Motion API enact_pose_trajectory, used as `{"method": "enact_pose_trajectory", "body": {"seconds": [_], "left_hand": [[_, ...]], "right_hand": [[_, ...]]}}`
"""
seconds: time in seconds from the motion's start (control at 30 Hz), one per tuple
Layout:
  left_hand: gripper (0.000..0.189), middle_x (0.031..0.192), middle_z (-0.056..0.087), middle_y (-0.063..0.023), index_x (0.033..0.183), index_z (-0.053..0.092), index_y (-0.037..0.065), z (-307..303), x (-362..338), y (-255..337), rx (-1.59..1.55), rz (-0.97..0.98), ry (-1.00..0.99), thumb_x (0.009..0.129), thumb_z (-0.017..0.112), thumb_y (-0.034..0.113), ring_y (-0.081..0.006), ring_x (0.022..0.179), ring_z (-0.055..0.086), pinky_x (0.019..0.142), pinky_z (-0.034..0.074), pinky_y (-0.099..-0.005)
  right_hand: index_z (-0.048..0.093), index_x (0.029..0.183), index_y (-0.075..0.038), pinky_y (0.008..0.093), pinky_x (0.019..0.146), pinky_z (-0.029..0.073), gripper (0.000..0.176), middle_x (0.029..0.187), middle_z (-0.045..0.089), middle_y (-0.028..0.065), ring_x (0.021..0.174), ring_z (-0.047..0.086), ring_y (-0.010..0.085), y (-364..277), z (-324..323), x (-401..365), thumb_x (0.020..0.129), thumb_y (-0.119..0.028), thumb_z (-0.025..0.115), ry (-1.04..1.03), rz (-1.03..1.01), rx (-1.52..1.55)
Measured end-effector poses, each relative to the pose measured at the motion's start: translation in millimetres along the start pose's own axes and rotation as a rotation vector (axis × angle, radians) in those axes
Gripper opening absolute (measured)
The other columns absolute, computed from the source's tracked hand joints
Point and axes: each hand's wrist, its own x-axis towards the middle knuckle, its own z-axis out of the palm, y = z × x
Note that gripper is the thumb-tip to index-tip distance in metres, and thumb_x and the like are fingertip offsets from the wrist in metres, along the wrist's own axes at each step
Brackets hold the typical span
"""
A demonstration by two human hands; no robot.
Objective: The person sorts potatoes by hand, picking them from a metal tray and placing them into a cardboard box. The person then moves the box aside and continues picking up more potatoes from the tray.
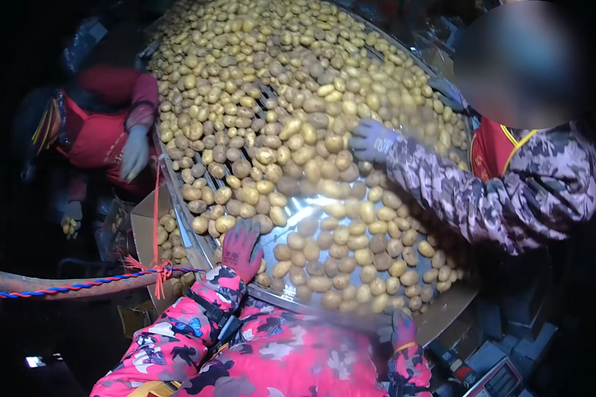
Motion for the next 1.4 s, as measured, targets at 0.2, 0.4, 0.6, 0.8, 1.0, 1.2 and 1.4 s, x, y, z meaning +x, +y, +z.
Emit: {"method": "enact_pose_trajectory", "body": {"seconds": [0.2,0.4,0.6,0.8,1.0,1.2,1.4], "left_hand": [[0.069,0.130,0.055,-0.0181,0.140,0.052,0.011,10,32,15,0.153,-0.093,-0.136,0.076,0.073,0.028,-0.0384,0.114,0.056,0.093,0.045,-0.0503],[0.074,0.120,0.060,-0.0154,0.140,0.052,0.014,3,77,25,0.250,-0.207,-0.370,0.076,0.077,0.039,-0.0354,0.106,0.062,0.086,0.050,-0.0483],[0.068,0.121,0.065,-0.0173,0.140,0.051,0.002,7,60,26,-0.547,-0.265,-0.261,0.089,0.071,0.043,-0.0325,0.105,0.065,0.089,0.053,-0.0442],[0.050,0.120,0.063,-0.0136,0.142,0.047,0.003,-66,44,87,-2.199,-0.830,-0.357,0.106,0.049,0.037,-0.0255,0.109,0.062,0.091,0.052,-0.0394],[0.047,0.110,0.065,-0.0123,0.139,0.048,0.003,-30,1,41,-2.122,-0.646,-0.532,0.108,0.040,0.037,-0.0237,0.090,0.065,0.063,0.053,-0.0315],[0.044,0.097,0.062,-0.0096,0.107,0.055,0.009,-73,-110,-21,-2.453,-0.963,-0.638,0.105,0.040,0.050,-0.0222,0.086,0.062,0.060,0.050,-0.0352],[0.055,0.135,0.057,-0.0144,0.137,0.049,0.009,-106,-200,-113,-2.308,-1.217,0.310,0.102,0.046,0.051,-0.0282,0.119,0.058,0.109,0.044,-0.0515]], "right_hand": [[0.057,0.135,-0.006,0.0343,0.045,0.054,0.044,0.104,0.073,0.0157,0.061,0.069,0.0245,51,-35,27,0.107,-0.037,0.043,0.000,-0.120,-0.218],[0.057,0.135,-0.005,0.0368,0.045,0.056,0.041,0.107,0.073,0.0172,0.065,0.072,0.0281,51,-26,32,0.106,-0.032,0.044,0.015,-0.105,-0.173],[0.058,0.133,-0.004,0.0357,0.046,0.056,0.043,0.108,0.073,0.0166,0.067,0.072,0.0278,5,-2,0,0.105,-0.034,0.047,0.044,0.032,0.023],[0.057,0.136,-0.006,0.0329,0.048,0.056,0.045,0.109,0.073,0.0141,0.068,0.071,0.0238,-19,12,-4,0.106,-0.037,0.045,-0.057,0.110,0.037],[0.055,0.139,-0.007,0.0333,0.052,0.057,0.047,0.117,0.071,0.0141,0.074,0.072,0.0249,-11,6,-2,0.106,-0.039,0.045,-0.074,0.114,0.040],[0.061,0.132,-0.005,0.0333,0.065,0.058,0.036,0.113,0.071,0.0105,0.081,0.072,0.0238,-28,-3,46,0.103,-0.026,0.055,-0.125,-0.152,-0.092],[0.069,0.122,-0.011,0.0369,0.087,0.054,0.031,0.111,0.070,0.0121,0.101,0.068,0.0261,-165,91,95,0.093,-0.016,0.061,0.153,-0.738,-0.873]]}}
